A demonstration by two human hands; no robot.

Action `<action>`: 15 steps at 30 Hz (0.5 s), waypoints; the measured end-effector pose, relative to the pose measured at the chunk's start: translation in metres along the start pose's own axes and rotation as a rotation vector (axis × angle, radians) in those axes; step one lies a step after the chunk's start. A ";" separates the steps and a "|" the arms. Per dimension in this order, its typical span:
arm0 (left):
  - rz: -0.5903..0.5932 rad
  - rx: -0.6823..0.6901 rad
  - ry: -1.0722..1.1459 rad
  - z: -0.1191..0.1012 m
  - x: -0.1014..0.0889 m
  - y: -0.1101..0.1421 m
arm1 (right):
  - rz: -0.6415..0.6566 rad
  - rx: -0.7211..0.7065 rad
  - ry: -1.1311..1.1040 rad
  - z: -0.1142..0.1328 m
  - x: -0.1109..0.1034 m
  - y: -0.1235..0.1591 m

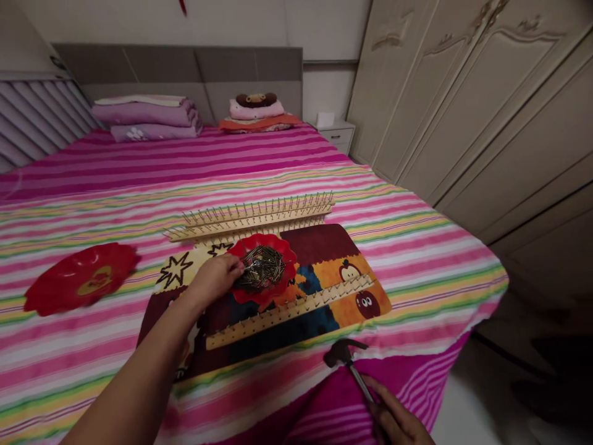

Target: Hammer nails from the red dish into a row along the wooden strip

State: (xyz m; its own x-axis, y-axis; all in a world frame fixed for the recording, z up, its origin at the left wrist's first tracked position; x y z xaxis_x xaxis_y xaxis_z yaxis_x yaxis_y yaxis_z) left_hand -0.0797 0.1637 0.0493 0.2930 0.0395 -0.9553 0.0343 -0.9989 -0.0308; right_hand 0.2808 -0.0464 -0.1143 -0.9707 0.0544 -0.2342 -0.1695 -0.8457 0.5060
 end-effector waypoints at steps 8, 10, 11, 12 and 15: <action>0.069 -0.250 0.539 0.011 0.004 0.022 | -0.037 -0.004 0.003 0.001 0.003 0.007; 0.074 -0.262 0.605 0.012 0.008 0.025 | -0.039 -0.002 0.005 0.000 0.005 0.008; 0.076 -0.264 0.635 0.013 0.009 0.026 | -0.041 -0.003 0.002 0.000 0.006 0.009; 0.075 -0.265 0.658 0.013 0.009 0.027 | -0.042 -0.004 -0.003 -0.001 0.007 0.009; 0.065 -0.264 0.679 0.012 0.007 0.031 | -0.026 0.021 -0.016 -0.007 0.009 0.007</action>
State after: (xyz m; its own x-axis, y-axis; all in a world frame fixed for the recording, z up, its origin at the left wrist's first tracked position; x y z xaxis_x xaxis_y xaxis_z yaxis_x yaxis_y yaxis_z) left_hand -0.0877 0.1328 0.0382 0.8272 0.0719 -0.5572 0.2007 -0.9641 0.1736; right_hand 0.2723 -0.0558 -0.1181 -0.9685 0.0853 -0.2342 -0.1983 -0.8328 0.5168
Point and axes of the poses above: each hand's wrist, its own y-axis away from the middle knuckle, its own x-axis out of the palm, z = x × y, the point moved 6 cm from there along -y, towards the middle knuckle, and after that the axes turned 10 degrees about -z, right-handed, at the moved point
